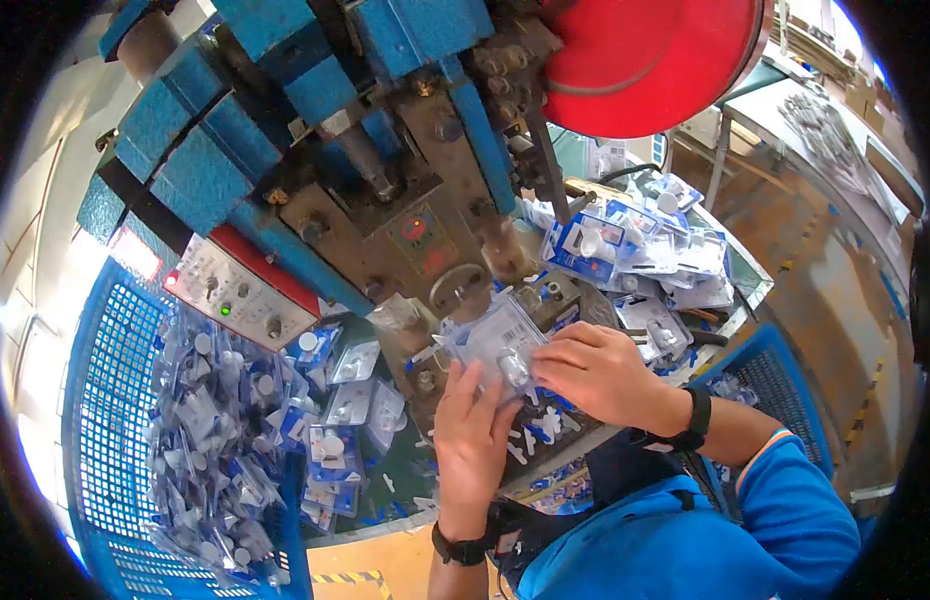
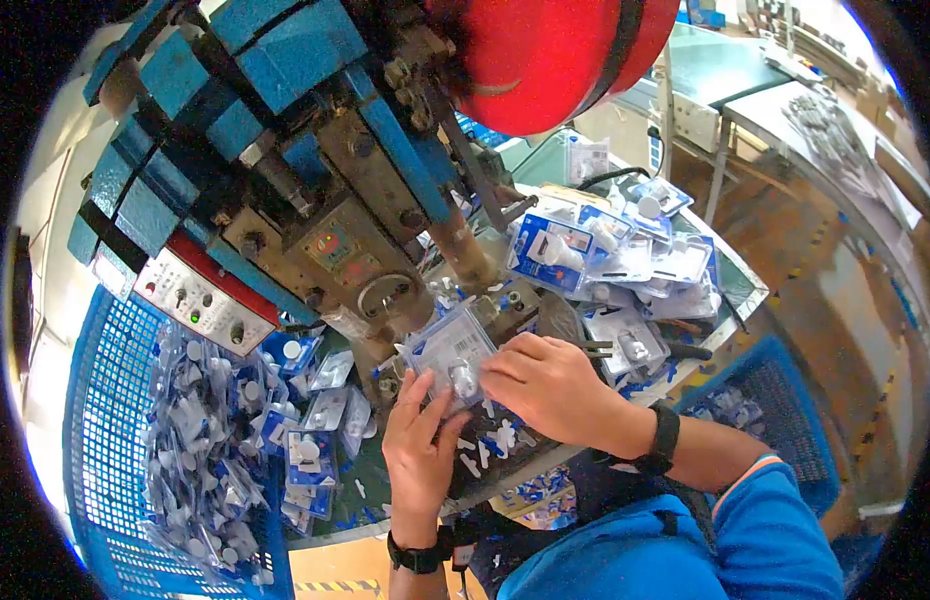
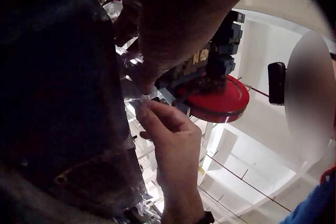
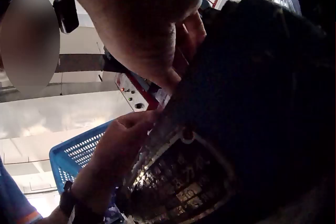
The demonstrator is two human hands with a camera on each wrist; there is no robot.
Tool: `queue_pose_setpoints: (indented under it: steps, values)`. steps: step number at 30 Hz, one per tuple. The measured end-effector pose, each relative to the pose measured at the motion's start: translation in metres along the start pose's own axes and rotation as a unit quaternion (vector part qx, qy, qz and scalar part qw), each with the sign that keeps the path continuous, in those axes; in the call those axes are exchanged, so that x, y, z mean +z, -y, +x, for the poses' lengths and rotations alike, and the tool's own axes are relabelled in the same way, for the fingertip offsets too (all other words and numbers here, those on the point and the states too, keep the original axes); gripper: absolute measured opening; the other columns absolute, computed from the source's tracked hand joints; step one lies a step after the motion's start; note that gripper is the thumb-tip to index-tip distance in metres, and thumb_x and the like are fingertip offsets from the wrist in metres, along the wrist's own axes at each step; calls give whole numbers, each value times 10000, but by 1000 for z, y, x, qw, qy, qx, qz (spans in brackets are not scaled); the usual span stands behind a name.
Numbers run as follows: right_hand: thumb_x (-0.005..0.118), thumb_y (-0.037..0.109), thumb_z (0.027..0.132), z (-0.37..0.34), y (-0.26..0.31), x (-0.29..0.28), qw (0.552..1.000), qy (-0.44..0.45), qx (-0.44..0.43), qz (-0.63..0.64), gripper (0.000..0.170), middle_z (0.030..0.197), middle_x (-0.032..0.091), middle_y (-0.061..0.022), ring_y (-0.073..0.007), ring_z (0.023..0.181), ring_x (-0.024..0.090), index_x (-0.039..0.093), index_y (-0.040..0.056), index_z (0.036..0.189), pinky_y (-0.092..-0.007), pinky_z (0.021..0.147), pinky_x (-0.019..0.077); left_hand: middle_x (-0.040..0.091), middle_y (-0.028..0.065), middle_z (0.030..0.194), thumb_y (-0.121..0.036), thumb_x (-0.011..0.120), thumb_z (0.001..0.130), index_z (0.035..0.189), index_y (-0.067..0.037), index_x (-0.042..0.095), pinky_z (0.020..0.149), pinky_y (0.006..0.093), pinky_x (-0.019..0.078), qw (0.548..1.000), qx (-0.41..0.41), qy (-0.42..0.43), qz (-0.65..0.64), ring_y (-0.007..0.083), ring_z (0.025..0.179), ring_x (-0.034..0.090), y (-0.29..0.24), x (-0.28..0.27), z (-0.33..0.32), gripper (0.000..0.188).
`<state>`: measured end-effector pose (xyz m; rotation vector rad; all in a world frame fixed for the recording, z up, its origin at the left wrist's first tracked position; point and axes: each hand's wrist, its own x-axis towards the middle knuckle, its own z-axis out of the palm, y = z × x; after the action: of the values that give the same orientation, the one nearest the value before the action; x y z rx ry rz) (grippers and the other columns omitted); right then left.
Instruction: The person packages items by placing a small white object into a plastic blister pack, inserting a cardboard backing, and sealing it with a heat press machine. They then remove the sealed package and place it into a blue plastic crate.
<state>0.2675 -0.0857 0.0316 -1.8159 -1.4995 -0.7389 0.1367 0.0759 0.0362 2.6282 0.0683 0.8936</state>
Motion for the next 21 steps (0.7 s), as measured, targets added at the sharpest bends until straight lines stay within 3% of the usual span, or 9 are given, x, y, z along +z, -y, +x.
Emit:
queue_pose_setpoints:
  steps: [4,10,16,21]
  values:
    - [683,107,745,6,3,-9,999,31,42,12,235,1121,631,-72,-234,937,624,677,40,971,-343,796,546,619,173,1257,-47,791,734,1056,-7,701,990,452,477,1000,0,0,3,411,1238,546,-1,-1,1,337]
    - [704,104,724,-1,-2,-6,998,56,11,-15,277,1200,620,-121,-247,944,647,695,24,988,-336,825,553,624,170,1256,-37,792,734,1042,-5,707,992,444,477,1000,3,2,3,398,1239,550,-2,-1,1,321]
    - [666,99,722,-3,-4,-2,1000,30,6,-4,268,1170,617,-123,-257,974,636,670,19,978,-343,830,552,621,173,1231,-56,811,727,1048,-30,703,974,461,483,999,-8,-9,-35,426,1220,552,1,-1,2,339]
    - [672,96,728,-1,-2,-5,999,33,8,0,262,1169,623,-133,-263,972,640,671,19,978,-351,843,550,636,170,1246,-29,797,728,1043,-8,716,1022,431,460,999,-29,-1,-41,388,1255,545,-1,-2,2,326]
